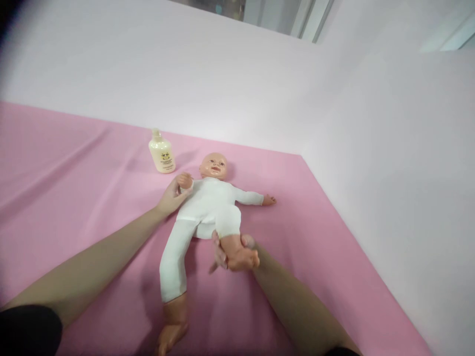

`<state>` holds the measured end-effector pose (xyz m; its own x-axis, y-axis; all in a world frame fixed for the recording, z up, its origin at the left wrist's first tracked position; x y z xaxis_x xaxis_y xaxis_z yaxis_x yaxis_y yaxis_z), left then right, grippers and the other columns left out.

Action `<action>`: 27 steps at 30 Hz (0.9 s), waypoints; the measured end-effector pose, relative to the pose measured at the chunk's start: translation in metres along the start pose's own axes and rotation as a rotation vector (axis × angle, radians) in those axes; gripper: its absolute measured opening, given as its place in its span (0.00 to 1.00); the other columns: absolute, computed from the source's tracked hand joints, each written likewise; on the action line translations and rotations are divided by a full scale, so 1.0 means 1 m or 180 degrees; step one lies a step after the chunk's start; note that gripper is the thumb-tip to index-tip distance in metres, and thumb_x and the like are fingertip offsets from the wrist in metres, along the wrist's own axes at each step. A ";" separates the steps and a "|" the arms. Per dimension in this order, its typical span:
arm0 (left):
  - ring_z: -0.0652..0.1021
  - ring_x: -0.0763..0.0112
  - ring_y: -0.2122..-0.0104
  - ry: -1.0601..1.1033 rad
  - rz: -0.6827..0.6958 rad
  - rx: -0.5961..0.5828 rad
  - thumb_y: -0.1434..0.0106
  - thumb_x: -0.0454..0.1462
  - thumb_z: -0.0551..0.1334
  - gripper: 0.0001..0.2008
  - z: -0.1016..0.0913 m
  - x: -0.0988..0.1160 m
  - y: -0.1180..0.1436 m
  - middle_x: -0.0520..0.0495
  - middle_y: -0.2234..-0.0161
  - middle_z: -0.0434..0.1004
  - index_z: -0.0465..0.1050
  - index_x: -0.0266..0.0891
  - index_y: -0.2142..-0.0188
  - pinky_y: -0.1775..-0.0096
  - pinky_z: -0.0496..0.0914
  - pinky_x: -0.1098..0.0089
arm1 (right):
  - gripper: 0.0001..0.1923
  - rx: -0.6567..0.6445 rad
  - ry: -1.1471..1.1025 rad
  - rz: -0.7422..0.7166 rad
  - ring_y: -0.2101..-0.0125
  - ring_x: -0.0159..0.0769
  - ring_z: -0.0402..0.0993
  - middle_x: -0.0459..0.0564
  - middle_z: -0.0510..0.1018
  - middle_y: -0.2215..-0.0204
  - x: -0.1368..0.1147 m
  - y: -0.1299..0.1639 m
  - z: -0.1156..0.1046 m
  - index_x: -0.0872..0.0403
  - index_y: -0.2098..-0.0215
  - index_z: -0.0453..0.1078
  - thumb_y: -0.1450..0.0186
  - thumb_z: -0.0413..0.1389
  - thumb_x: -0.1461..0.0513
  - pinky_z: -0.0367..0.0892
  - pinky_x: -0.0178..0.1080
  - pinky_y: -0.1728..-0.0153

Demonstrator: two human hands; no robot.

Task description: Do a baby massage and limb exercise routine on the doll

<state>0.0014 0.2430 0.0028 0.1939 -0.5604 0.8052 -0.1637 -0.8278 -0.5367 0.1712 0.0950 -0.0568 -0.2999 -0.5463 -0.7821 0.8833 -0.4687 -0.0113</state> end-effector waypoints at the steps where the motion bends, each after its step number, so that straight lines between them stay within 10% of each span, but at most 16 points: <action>1: 0.72 0.58 0.52 -0.0219 0.0152 -0.0322 0.45 0.43 0.64 0.19 0.008 0.007 0.001 0.43 0.54 0.74 0.71 0.41 0.54 0.44 0.61 0.58 | 0.37 0.0265 -0.0174 -0.0275 0.81 0.28 0.64 0.38 0.67 0.82 -0.008 0.000 -0.006 0.50 0.63 0.60 0.59 0.59 0.35 0.70 0.51 0.63; 5: 0.70 0.55 0.48 -0.0716 0.0352 -0.0976 0.49 0.40 0.64 0.20 0.022 0.019 0.004 0.44 0.52 0.75 0.73 0.44 0.54 0.42 0.57 0.56 | 0.25 0.1302 -0.0690 -0.0697 0.77 0.29 0.61 0.42 0.66 0.75 -0.029 -0.001 -0.024 0.52 0.56 0.61 0.43 0.47 0.44 0.68 0.40 0.64; 10: 0.70 0.55 0.49 -0.0700 0.0447 -0.0964 0.49 0.39 0.64 0.20 0.020 0.023 0.003 0.45 0.53 0.75 0.74 0.44 0.55 0.43 0.57 0.56 | 0.24 0.1259 -0.0742 -0.0492 0.75 0.29 0.60 0.43 0.65 0.74 -0.030 -0.008 -0.020 0.53 0.55 0.61 0.43 0.49 0.47 0.64 0.33 0.73; 20: 0.73 0.62 0.52 0.0394 -0.0398 0.0350 0.42 0.45 0.63 0.19 -0.006 -0.016 0.000 0.43 0.54 0.73 0.67 0.41 0.54 0.46 0.64 0.62 | 0.32 -0.0729 -0.0692 0.0010 0.81 0.28 0.67 0.47 0.74 0.78 -0.004 0.001 0.006 0.54 0.62 0.63 0.54 0.60 0.41 0.62 0.29 0.83; 27: 0.71 0.65 0.48 0.1041 -0.1190 0.1411 0.40 0.44 0.63 0.18 -0.032 -0.065 -0.001 0.45 0.50 0.69 0.60 0.45 0.54 0.48 0.67 0.65 | 0.38 -0.2337 -0.0669 0.0979 0.65 0.45 0.80 0.58 0.80 0.62 0.016 0.008 0.043 0.52 0.54 0.58 0.59 0.71 0.65 0.75 0.43 0.68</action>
<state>-0.0418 0.2809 -0.0410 -0.1544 -0.2539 0.9548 0.2843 -0.9370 -0.2031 0.1580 0.0530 -0.0423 -0.0029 -0.7291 -0.6845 0.9259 0.2565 -0.2772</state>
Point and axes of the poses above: each hand's wrist, its own y-axis away from the middle knuckle, its own z-axis out of the palm, x = y × z, the point moved 7 cm from there along -y, towards the middle knuckle
